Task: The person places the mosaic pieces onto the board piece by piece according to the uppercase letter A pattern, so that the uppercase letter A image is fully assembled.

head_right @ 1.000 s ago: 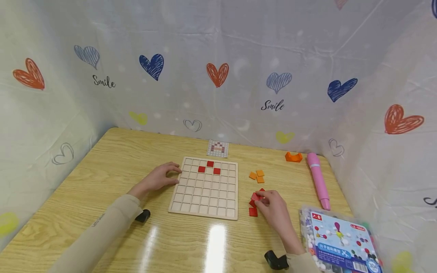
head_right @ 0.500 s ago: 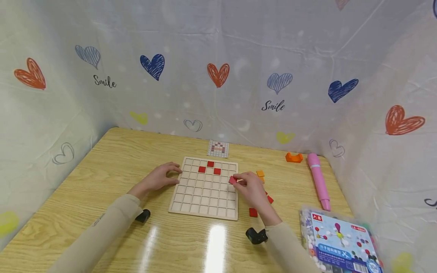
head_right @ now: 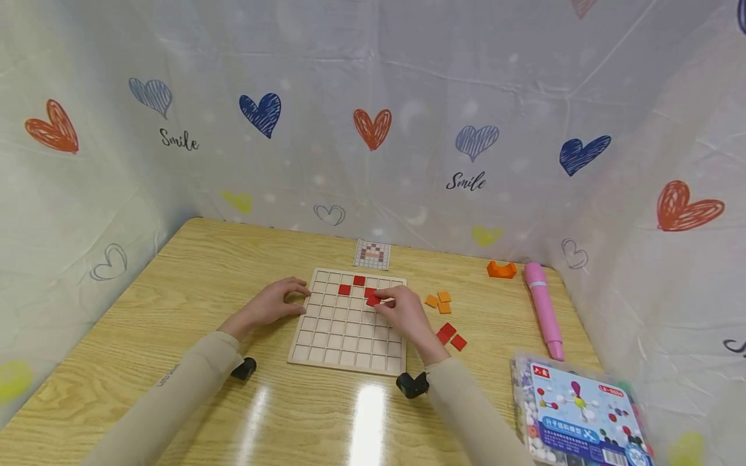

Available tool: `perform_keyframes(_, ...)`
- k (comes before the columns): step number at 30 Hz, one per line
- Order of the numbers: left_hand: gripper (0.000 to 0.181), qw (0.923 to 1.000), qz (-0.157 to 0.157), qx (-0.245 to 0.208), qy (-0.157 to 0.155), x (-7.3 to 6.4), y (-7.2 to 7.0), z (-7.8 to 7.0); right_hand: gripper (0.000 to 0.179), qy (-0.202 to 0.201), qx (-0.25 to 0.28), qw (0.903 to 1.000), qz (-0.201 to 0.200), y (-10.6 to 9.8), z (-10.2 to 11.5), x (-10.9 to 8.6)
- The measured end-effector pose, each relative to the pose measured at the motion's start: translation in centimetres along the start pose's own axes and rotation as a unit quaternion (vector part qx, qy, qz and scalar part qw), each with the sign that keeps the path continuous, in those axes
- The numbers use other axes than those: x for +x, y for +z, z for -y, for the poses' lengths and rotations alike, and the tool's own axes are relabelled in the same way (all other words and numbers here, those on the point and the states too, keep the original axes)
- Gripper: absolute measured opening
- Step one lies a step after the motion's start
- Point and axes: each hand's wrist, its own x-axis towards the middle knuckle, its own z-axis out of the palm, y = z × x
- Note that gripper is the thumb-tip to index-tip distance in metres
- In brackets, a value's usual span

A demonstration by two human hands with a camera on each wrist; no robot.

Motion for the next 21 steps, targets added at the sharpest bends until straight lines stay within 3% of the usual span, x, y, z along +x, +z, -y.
perform_keyframes(11,0.034,1.0,0.001,-0.004,-0.001,-0.1,0.0,-0.2,0.028,-0.03,0.003,0.9993,0.02,1.9,0.4,2.1)
perform_keyframes(21,0.034,1.0,-0.001,-0.002,-0.003,0.0,0.0,0.1,0.028,-0.055,-0.042,0.9971,0.032,3.4,0.9,3.6)
